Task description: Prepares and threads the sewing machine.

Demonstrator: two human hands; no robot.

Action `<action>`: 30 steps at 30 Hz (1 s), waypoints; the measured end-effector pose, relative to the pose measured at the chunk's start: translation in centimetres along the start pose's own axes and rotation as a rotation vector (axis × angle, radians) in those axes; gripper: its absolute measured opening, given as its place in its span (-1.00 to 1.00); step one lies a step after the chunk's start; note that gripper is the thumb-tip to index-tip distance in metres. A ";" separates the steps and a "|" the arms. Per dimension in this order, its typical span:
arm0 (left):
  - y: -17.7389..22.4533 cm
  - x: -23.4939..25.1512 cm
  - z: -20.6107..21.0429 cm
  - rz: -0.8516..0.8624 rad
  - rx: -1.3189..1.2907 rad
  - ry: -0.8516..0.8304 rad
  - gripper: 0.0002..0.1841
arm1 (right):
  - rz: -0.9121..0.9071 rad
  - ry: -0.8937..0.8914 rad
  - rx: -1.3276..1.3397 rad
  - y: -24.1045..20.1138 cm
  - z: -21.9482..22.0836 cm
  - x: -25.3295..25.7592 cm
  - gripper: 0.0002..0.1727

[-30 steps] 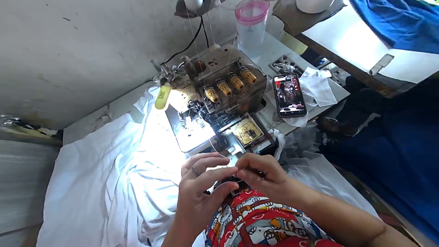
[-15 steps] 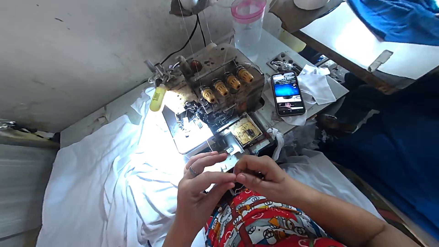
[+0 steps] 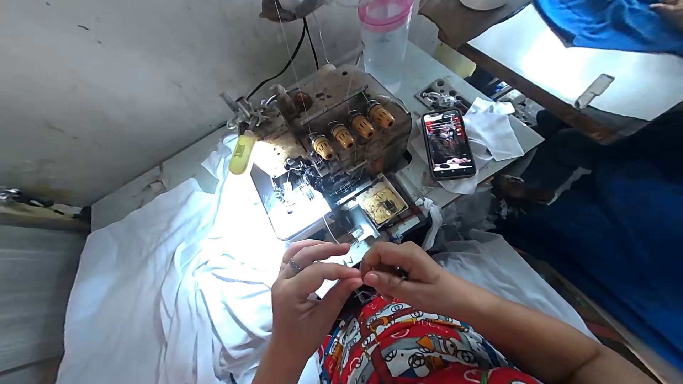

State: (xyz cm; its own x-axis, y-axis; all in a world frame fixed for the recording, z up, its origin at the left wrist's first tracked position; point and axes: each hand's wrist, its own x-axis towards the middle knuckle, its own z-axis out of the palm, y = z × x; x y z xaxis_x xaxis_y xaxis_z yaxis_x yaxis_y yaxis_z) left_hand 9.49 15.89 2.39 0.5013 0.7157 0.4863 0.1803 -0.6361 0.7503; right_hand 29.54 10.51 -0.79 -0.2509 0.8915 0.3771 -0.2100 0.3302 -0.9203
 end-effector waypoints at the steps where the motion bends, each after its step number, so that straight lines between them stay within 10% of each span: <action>1: 0.0 0.0 0.0 -0.004 0.008 0.009 -0.85 | 0.004 -0.002 -0.001 0.0 0.0 0.0 -0.75; 9: 0.3 -0.2 -0.2 -0.097 -0.055 0.069 -0.85 | 0.018 0.015 -0.025 0.8 -0.1 0.0 -0.76; 20: 0.8 -0.1 -0.5 -0.564 -0.915 0.039 -0.88 | 0.105 0.108 -0.200 3.1 -0.5 -0.3 -0.57; 30: -3.2 -0.6 0.3 -0.324 0.074 0.093 -0.86 | 0.377 0.006 -0.681 -0.4 -1.4 -0.6 -0.48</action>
State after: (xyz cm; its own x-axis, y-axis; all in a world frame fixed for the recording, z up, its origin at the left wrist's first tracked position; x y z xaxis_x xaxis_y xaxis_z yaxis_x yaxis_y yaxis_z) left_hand 8.85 17.40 -0.43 0.3290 0.9051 0.2692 0.3805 -0.3880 0.8394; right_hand 31.07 10.29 -0.80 -0.1845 0.9825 0.0269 0.5156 0.1201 -0.8484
